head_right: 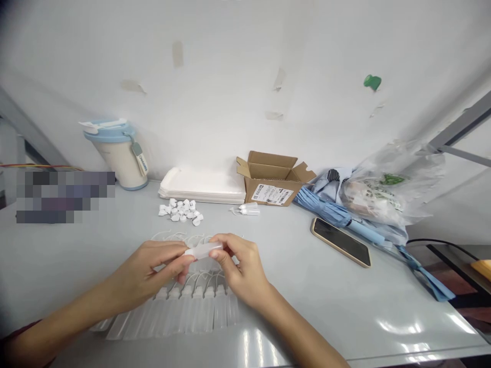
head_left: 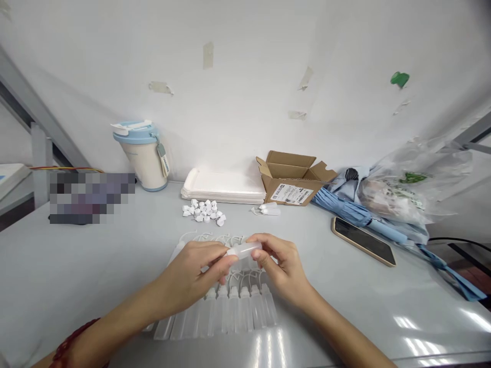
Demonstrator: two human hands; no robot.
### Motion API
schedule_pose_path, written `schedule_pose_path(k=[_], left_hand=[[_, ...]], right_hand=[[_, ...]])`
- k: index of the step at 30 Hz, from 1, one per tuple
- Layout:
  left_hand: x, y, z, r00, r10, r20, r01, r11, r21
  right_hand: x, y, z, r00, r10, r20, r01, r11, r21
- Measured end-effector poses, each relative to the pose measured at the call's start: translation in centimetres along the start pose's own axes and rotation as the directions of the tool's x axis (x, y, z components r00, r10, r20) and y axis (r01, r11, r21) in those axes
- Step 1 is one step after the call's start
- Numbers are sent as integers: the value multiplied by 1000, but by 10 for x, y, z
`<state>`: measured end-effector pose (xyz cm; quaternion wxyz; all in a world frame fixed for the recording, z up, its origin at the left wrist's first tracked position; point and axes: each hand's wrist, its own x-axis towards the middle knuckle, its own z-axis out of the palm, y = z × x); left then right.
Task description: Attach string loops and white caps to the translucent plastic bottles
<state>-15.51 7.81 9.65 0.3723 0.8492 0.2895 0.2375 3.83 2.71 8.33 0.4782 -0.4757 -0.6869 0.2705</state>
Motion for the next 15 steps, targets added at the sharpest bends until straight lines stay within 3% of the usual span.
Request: schedule_pose_path(k=[4, 7, 11, 15], left_hand=[[1, -8, 7, 973, 206, -101, -178, 956, 232], [0, -9, 10, 965, 229, -127, -195, 952, 236], [2, -4, 6, 998, 11, -62, -10, 1000, 14], [5, -6, 3, 981, -174, 82, 183, 976, -117]], right_hand=[[0, 3, -3, 999, 24, -23, -25, 1000, -10], [0, 3, -4, 999, 26, -32, -27, 999, -37], [0, 4, -2, 996, -58, -62, 54, 996, -64], [2, 7, -1, 988, -140, -70, 131, 985, -116]])
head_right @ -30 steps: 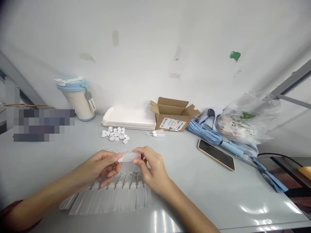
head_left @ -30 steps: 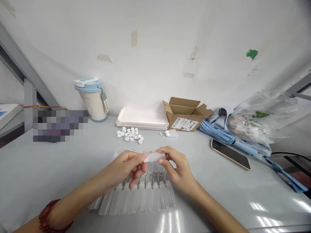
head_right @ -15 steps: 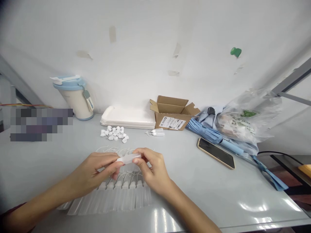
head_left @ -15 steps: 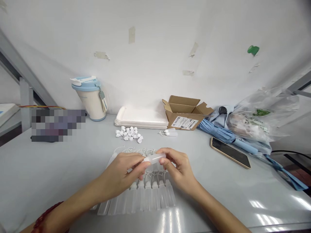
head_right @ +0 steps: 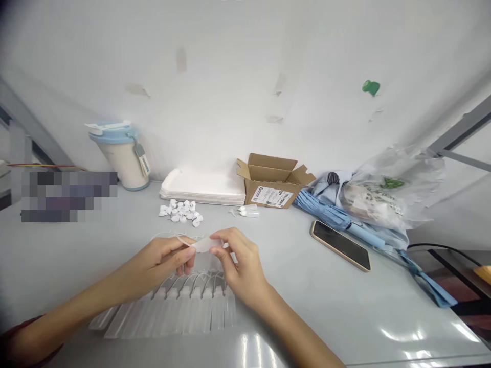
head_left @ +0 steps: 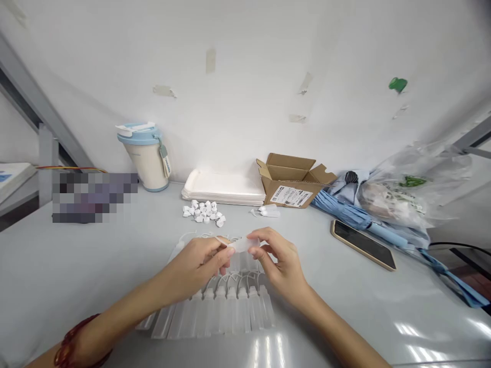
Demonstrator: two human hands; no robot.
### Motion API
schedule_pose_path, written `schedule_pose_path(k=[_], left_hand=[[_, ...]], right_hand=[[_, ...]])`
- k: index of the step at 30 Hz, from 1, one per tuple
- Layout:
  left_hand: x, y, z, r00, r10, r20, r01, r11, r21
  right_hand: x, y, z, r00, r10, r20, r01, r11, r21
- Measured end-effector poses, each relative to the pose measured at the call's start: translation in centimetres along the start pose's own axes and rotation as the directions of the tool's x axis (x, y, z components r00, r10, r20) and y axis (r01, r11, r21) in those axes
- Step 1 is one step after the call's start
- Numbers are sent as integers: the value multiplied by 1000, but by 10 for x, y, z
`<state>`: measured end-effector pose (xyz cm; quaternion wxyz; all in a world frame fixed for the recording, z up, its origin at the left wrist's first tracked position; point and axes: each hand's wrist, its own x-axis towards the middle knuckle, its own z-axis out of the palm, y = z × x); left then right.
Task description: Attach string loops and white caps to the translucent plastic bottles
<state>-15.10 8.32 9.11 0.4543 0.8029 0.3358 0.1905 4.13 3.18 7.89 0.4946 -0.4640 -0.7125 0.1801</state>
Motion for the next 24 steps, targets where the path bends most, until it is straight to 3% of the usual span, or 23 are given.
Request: schedule_pose_path(k=[3, 8, 16, 20, 24], left_hand=[[2, -4, 1, 1000, -5, -30, 7, 998, 69], [1, -3, 0, 979, 118, -167, -90, 982, 163], [4, -8, -8, 920, 335, -201, -260, 909, 324], [10, -18, -33, 921, 234, -311, -106, 919, 379], [18, -35, -59, 887, 137, -440, 96, 879, 466]], right_hand=[[1, 6, 1, 998, -41, 43, 42, 999, -34], [-1, 9, 2, 990, -100, 98, 115, 980, -161], [-2, 3, 5, 995, -62, 72, 74, 981, -178], [4, 19, -4, 998, -48, -42, 37, 971, -234], [13, 43, -19, 991, 18, -134, -59, 948, -314]])
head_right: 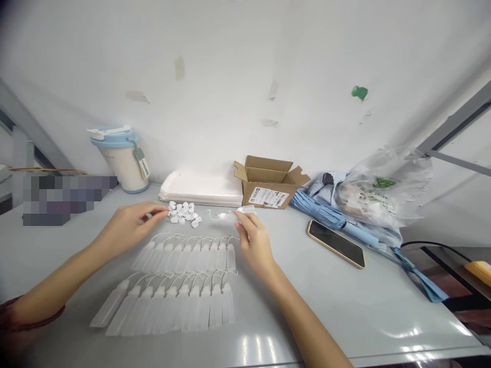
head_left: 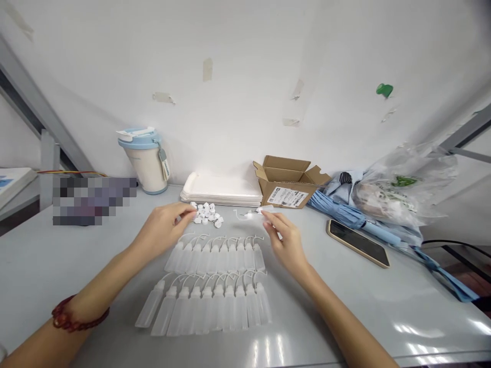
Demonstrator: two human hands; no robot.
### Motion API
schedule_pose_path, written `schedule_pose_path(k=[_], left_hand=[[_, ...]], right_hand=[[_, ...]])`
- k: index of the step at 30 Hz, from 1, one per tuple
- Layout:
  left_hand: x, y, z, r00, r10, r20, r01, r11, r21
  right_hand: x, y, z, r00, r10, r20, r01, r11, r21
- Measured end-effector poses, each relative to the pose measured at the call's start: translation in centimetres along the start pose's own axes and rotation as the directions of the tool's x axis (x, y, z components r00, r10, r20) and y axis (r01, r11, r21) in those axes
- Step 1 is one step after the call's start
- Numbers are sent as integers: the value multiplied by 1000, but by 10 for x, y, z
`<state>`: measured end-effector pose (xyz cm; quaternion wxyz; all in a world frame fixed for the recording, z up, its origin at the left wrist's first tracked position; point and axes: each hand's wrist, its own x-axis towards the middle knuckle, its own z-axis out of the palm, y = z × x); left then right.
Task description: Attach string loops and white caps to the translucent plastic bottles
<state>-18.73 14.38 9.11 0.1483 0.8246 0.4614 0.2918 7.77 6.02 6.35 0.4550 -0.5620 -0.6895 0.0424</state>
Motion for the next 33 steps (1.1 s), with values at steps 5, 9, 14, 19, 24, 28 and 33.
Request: schedule_pose_path(k=[5, 9, 14, 19, 24, 28, 33], left_hand=[[5, -17, 9, 997, -13, 70, 8, 997, 80], [3, -19, 18, 995, 6, 96, -15, 996, 93], [3, -21, 22, 991, 37, 126, -49, 994, 94], [4, -21, 22, 987, 78, 141, -88, 994, 63], [4, -22, 22, 989, 80, 123, -85, 995, 41], [4, -22, 22, 988, 56, 145, -63, 997, 46], [3, -21, 21, 984, 11, 178, -26, 996, 82]], right_hand=[[8, 28, -3, 990, 126, 57, -123, 991, -46], [12, 42, -4, 971, 226, 74, -219, 971, -92], [12, 52, -5, 967, 236, 92, -221, 964, -146], [11, 57, -8, 975, 176, 138, -145, 967, -211], [11, 63, -10, 971, 153, 184, -99, 957, -272], [11, 66, -10, 964, 167, 209, -90, 937, -337], [11, 62, -9, 955, 186, 230, -76, 906, -416]])
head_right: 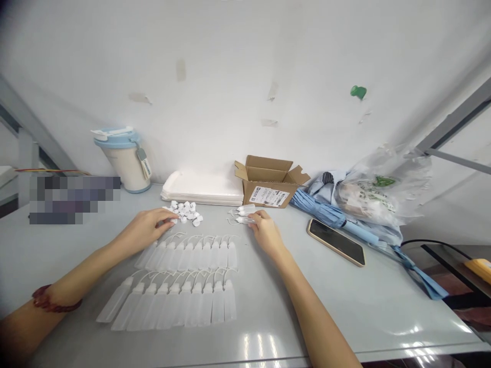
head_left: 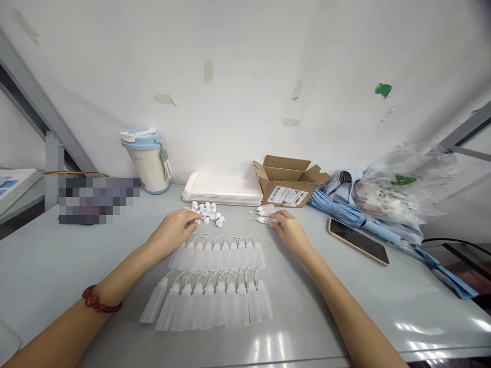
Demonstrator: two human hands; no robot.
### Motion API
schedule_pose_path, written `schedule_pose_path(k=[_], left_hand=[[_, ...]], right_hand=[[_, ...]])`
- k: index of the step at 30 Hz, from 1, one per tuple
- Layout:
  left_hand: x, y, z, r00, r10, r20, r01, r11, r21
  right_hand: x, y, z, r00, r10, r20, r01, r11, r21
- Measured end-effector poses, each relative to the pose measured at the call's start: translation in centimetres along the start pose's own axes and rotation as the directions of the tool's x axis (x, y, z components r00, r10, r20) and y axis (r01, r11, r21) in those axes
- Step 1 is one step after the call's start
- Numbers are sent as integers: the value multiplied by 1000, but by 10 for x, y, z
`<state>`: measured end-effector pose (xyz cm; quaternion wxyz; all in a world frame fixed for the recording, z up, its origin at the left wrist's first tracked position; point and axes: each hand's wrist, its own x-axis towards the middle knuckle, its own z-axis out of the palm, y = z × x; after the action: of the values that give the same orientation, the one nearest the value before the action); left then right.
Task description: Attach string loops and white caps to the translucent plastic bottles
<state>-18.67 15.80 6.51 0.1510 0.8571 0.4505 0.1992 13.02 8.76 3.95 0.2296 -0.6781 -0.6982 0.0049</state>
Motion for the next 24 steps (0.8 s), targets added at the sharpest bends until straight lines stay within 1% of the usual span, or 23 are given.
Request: schedule_pose_path(k=[10, 15, 24], left_hand=[[0, 0, 2, 1000, 16, -17, -16, 1000, 4], [0, 0, 2, 1000, 10, 2, -10, 1000, 20], [0, 1, 3, 1000, 18, 9, -19, 1000, 25]], right_hand=[[2, -5, -3, 999, 45, 0, -44, 989, -139], [2, -8, -3, 998, 59, -7, -59, 974, -220], [0, -15, 5, 1000, -6, 19, 12, 944, -331]])
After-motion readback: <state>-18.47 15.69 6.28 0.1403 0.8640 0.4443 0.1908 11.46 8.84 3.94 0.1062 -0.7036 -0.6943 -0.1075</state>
